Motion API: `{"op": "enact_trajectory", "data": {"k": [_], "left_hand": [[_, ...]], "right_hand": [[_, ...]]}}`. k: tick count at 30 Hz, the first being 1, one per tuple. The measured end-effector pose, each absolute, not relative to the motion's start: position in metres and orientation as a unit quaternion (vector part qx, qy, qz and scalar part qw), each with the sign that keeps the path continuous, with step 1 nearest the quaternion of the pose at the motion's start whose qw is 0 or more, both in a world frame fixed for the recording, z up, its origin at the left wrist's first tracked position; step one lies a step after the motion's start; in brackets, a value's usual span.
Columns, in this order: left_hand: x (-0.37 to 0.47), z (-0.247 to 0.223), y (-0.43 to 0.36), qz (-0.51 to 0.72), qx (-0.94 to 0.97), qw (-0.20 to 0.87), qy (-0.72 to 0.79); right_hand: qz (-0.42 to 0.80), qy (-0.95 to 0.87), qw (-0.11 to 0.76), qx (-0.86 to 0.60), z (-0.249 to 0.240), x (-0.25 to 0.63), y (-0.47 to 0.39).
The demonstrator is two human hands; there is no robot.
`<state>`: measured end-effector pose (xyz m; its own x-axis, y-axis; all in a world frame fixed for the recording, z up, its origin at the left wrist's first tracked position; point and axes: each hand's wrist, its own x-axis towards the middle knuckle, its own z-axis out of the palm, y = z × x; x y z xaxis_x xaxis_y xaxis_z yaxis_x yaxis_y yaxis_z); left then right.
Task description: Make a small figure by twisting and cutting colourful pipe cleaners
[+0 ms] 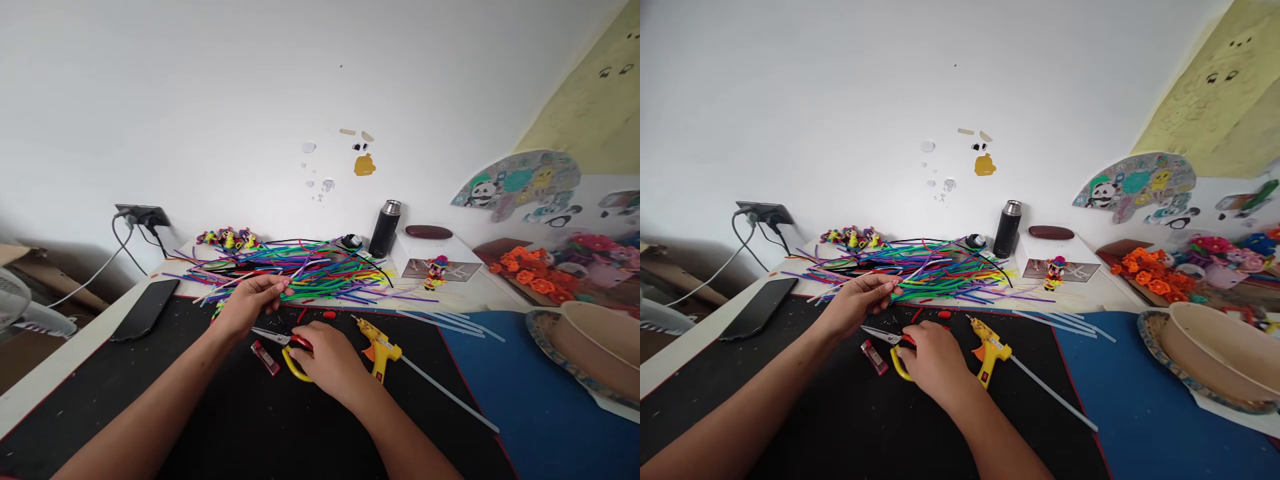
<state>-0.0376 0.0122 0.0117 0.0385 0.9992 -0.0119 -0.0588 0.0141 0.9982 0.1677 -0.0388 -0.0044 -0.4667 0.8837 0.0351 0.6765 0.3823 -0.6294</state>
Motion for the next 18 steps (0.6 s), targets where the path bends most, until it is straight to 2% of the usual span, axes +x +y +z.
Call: {"op": "enact_trajectory", "data": {"k": [8,13,18], "left_hand": [[-0.032,0.003,0.006,0.494,0.513,0.519,0.472],[-0.026,0.005,-0.009,0.461,0.556,0.489,0.490],[-0.017,0.007,-0.020,0.439,0.588,0.468,0.492]], "right_hand": [[0.412,-0.668,0.409,-0.467,-0.008,0.170,-0.028],[0.445,-0.631,0.455,-0.444,-0.013,0.171,-0.025],[0.381,-0.648,0.466,-0.467,-0.013,0.169,-0.027]]}}
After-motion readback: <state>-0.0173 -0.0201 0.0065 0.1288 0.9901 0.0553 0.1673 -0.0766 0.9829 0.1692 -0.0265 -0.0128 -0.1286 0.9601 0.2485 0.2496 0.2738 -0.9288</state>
